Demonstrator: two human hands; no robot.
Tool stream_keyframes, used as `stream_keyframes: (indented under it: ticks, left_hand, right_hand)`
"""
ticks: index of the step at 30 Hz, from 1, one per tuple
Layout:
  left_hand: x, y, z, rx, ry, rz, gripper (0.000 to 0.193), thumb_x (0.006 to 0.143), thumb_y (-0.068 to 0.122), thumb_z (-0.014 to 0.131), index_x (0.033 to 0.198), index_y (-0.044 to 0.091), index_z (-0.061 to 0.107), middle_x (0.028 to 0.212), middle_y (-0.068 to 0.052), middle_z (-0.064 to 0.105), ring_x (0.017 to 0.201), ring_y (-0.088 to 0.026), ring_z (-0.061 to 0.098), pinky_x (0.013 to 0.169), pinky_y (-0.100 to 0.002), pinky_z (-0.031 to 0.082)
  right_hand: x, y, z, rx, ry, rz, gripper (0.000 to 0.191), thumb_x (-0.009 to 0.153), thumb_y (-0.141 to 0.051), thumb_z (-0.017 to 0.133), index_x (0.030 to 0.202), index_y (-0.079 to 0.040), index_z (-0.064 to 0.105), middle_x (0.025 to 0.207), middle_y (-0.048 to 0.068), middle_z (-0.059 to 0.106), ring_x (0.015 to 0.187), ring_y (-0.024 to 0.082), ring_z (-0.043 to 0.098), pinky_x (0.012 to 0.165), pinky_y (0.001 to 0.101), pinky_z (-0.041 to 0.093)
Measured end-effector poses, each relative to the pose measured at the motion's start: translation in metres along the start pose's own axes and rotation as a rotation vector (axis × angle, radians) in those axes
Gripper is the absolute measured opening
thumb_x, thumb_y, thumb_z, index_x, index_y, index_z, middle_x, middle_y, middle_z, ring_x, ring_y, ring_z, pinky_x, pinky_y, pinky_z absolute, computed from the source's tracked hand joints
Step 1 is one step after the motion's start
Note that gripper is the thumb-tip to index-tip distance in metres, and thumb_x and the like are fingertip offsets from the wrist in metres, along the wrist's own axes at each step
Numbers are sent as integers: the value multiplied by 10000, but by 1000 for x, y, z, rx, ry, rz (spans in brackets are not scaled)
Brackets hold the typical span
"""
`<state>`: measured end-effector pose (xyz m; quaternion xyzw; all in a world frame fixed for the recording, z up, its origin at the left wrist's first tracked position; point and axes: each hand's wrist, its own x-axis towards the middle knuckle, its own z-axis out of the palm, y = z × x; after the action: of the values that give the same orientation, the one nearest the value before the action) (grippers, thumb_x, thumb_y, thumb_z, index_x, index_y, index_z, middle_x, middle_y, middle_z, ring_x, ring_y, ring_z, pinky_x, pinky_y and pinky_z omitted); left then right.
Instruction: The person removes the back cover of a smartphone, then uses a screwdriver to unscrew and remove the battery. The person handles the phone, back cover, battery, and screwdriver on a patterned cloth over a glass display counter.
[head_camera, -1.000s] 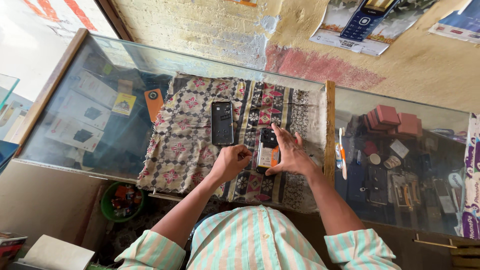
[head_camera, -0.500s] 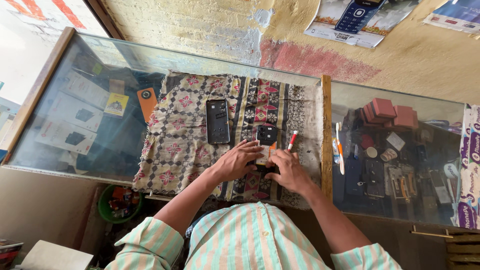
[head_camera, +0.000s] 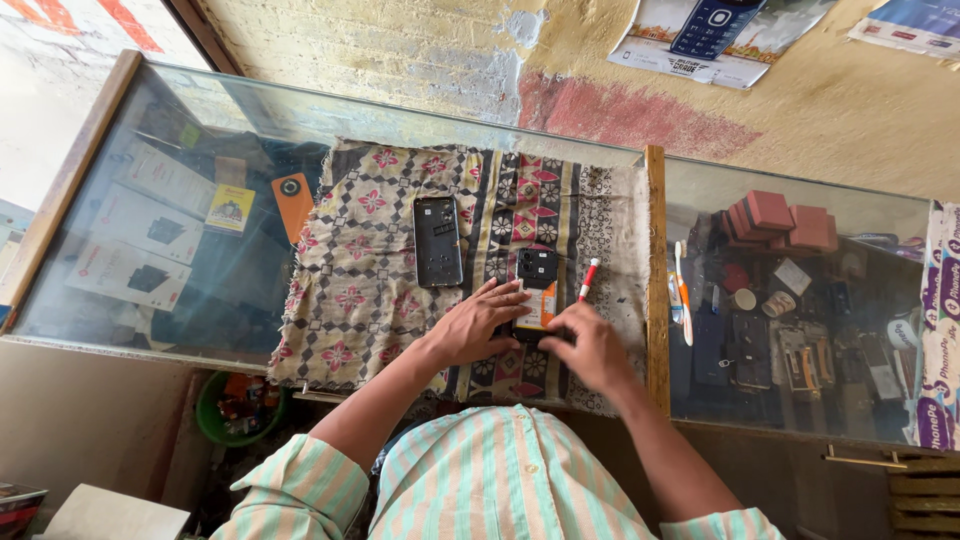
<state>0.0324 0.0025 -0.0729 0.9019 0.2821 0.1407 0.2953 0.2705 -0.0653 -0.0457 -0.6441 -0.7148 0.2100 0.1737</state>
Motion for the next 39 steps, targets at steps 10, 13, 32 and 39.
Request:
stream_keyframes:
  ticks: [10, 13, 32, 39]
  left_hand:
    - [3, 11, 2, 37, 15, -43, 636, 909, 470, 703, 1396, 80, 583, 1554, -108, 465, 1516, -288, 300, 1281, -466, 155]
    - [2, 11, 3, 39, 24, -46, 627, 913, 465, 693, 1395, 80, 582, 1554, -107, 464, 1510, -285, 305, 1278, -464, 156]
    - [1, 11, 4, 68, 28, -56, 638, 925, 468, 679, 1428, 95, 560, 1572, -92, 447, 1519, -266, 293, 1283, -439, 147]
    - [0, 11, 4, 67, 19, -56, 636, 920, 471, 682, 1420, 95, 562, 1573, -93, 440, 1518, -268, 284, 1279, -442, 143]
  right_hand:
    - [61, 8, -25, -91, 92, 460, 541, 837, -312, 814, 1223, -29, 563, 872, 140, 751, 637, 197, 682, 531, 340, 562]
    - [53, 32, -45, 25, 157, 575, 404, 954, -362, 743, 1177, -46, 625, 941, 101, 760, 654, 195, 701, 538, 354, 543]
    - [34, 91, -97, -265, 233, 639, 221, 831, -318, 821, 946, -130, 812, 914, 128, 789, 880, 323, 749, 798, 447, 583]
    - [40, 99, -104, -200, 209, 722, 222, 796, -336, 829, 899, -139, 828, 897, 128, 795, 825, 301, 761, 773, 420, 595]
